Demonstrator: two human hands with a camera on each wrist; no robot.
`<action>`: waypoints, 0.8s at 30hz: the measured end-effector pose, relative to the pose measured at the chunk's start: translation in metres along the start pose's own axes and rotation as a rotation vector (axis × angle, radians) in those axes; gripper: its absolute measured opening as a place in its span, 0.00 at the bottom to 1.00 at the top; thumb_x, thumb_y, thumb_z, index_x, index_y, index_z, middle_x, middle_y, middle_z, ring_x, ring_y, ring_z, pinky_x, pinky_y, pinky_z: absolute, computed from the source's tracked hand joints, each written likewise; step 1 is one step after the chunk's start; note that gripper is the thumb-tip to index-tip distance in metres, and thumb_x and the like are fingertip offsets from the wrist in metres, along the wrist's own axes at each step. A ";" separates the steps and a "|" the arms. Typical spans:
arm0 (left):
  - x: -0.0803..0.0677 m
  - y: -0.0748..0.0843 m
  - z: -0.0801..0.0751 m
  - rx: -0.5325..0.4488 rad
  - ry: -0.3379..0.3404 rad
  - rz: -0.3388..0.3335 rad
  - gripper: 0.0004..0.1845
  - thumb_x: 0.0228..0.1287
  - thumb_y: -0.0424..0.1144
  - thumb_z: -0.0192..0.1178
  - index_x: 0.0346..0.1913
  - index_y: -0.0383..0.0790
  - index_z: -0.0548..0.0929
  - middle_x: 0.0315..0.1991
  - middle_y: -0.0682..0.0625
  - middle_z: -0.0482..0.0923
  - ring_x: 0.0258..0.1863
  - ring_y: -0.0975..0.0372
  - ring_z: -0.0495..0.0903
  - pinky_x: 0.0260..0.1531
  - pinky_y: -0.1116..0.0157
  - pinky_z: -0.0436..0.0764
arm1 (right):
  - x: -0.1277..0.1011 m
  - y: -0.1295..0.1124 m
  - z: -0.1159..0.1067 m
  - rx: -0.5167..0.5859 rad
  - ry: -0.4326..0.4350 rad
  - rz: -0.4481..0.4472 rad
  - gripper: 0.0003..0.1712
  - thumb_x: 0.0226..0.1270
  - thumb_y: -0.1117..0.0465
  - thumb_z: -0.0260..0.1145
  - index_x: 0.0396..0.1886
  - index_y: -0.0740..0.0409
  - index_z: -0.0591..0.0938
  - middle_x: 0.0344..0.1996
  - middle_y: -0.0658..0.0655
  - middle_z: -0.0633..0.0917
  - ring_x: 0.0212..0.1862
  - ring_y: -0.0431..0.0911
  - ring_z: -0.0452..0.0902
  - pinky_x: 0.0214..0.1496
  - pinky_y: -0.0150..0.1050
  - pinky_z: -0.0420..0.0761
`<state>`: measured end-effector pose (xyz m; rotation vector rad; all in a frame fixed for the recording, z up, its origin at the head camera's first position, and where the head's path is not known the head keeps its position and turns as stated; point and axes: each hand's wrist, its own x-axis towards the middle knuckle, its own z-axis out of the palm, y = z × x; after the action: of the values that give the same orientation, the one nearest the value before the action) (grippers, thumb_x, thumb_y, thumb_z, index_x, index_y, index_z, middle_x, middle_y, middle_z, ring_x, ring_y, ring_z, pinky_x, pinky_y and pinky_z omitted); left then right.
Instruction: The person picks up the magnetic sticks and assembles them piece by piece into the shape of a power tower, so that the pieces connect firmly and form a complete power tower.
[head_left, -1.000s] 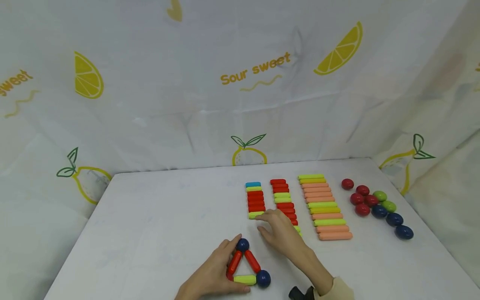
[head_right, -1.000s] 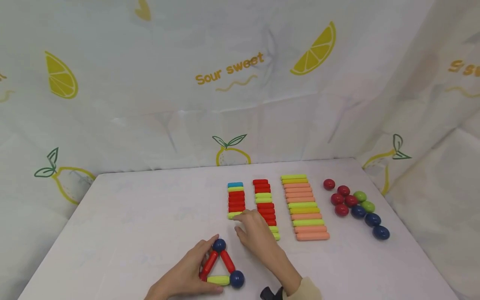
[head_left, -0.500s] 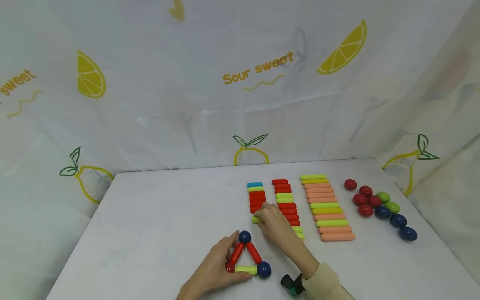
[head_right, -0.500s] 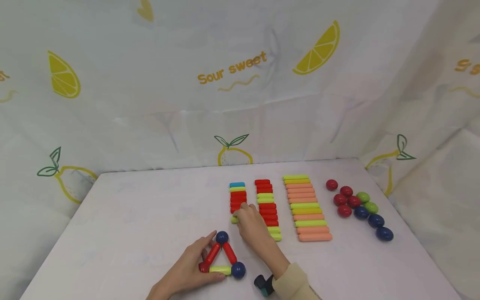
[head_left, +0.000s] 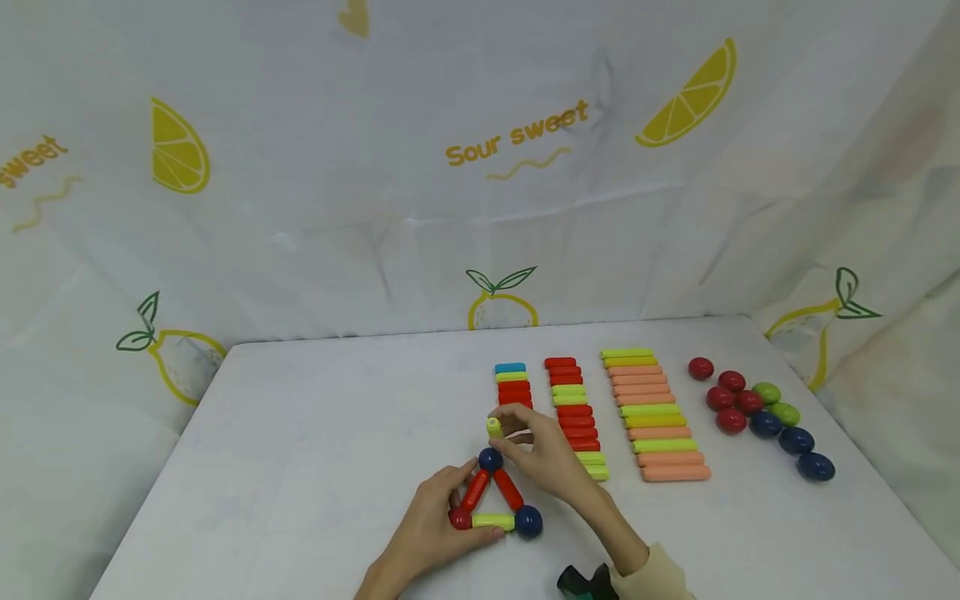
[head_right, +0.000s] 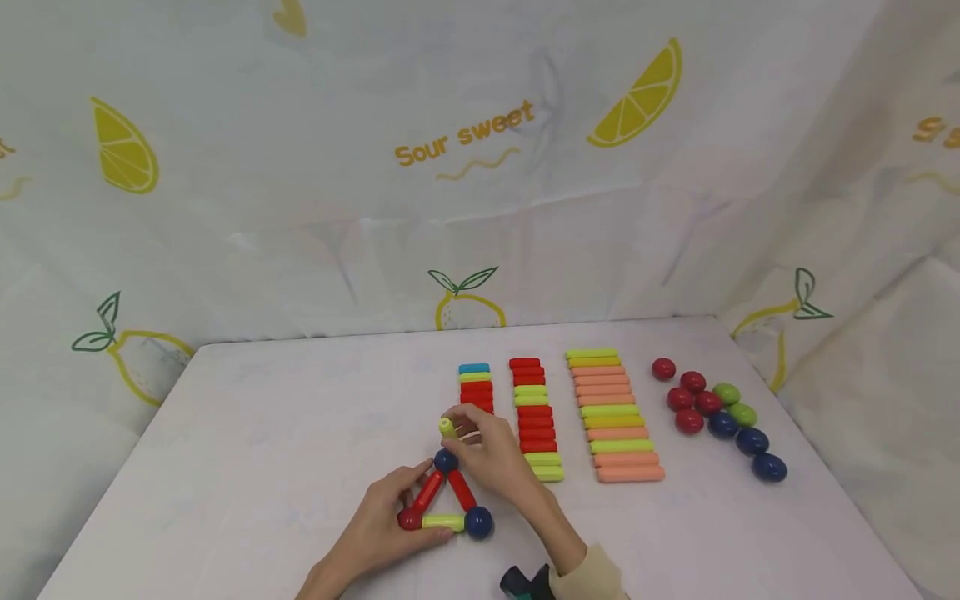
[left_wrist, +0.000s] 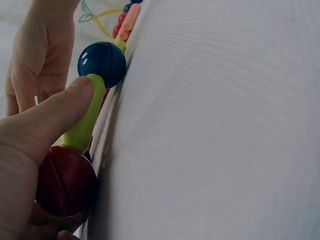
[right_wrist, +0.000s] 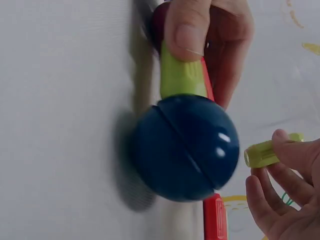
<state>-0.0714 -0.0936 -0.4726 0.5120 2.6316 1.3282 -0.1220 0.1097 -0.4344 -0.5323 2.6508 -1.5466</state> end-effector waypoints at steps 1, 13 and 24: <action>0.000 -0.002 0.001 -0.003 0.011 0.017 0.46 0.48 0.56 0.80 0.69 0.39 0.77 0.34 0.57 0.73 0.31 0.73 0.68 0.26 0.77 0.70 | -0.001 0.001 0.000 0.015 -0.020 -0.005 0.17 0.67 0.66 0.71 0.55 0.59 0.81 0.45 0.58 0.89 0.48 0.52 0.87 0.53 0.42 0.88; 0.001 -0.012 0.007 0.023 0.086 0.102 0.45 0.49 0.59 0.79 0.67 0.35 0.79 0.33 0.59 0.72 0.29 0.75 0.66 0.23 0.79 0.65 | -0.005 0.002 0.004 0.054 -0.125 -0.024 0.16 0.69 0.65 0.69 0.55 0.60 0.82 0.47 0.57 0.89 0.51 0.53 0.86 0.53 0.41 0.88; 0.000 -0.012 0.008 0.014 0.062 0.049 0.45 0.48 0.60 0.79 0.66 0.38 0.79 0.31 0.59 0.69 0.31 0.74 0.68 0.24 0.78 0.69 | 0.000 0.004 -0.005 -0.308 0.041 -0.036 0.22 0.62 0.75 0.68 0.57 0.60 0.84 0.52 0.58 0.89 0.56 0.53 0.83 0.60 0.51 0.84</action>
<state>-0.0722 -0.0939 -0.4865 0.5492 2.6966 1.3621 -0.1242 0.1160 -0.4357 -0.5665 2.9446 -1.1723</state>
